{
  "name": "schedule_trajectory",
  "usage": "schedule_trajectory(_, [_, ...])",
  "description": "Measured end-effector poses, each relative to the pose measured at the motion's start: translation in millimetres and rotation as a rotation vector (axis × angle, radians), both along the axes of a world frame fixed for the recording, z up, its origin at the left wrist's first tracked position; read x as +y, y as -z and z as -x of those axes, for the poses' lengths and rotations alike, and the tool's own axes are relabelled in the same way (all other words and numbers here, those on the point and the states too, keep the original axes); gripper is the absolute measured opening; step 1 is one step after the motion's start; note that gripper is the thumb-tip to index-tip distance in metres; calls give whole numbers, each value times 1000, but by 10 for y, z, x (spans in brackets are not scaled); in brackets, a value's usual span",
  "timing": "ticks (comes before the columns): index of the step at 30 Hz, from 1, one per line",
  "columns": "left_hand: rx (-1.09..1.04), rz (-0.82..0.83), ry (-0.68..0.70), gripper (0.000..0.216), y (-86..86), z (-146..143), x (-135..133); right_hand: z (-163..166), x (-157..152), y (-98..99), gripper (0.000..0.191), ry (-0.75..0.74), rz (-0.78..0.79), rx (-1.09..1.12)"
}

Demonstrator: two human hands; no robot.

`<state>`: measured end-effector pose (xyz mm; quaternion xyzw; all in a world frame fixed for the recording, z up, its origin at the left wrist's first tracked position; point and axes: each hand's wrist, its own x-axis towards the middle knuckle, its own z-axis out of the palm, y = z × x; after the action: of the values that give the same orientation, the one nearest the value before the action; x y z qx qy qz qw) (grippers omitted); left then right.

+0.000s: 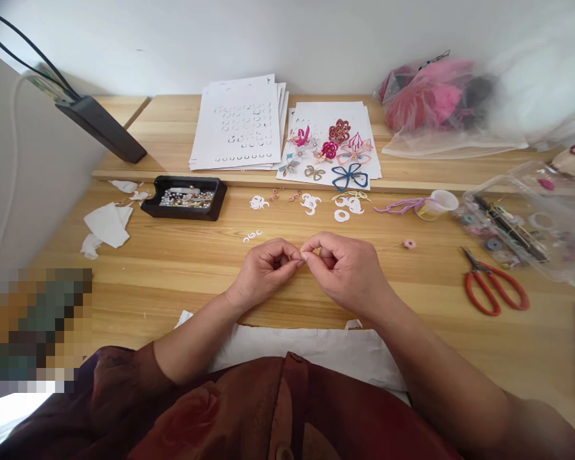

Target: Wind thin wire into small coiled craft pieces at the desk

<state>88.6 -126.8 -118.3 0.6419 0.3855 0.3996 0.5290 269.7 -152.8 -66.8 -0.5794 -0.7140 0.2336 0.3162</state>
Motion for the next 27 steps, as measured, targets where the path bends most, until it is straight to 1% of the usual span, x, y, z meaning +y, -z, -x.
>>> schedule_trajectory(3, [-64,86,46,17,-11,1,-10,-63,79,20,11,-14,185,193])
schedule_trajectory(7, [-173,247,85,25,-52,-6,-14,-110,184,100,22,-40,416,468])
schedule_trajectory(10, [-262,343,68,32,-76,-15,-6,-82,214,152,32,-7,534,599])
schedule_trajectory(12, [-295,371,39,33,-77,-22,1,-50,214,172,37,19,584,647])
schedule_trajectory(15, [-323,374,-12,33,-65,-34,6,-14,202,182,38,33,628,689])
schedule_trajectory(19, [-310,350,-64,36,-61,-52,4,11,190,171,38,19,612,683])
schedule_trajectory(27, [-299,417,-26,40,-66,-64,13,-4,182,225,38,37,570,598])
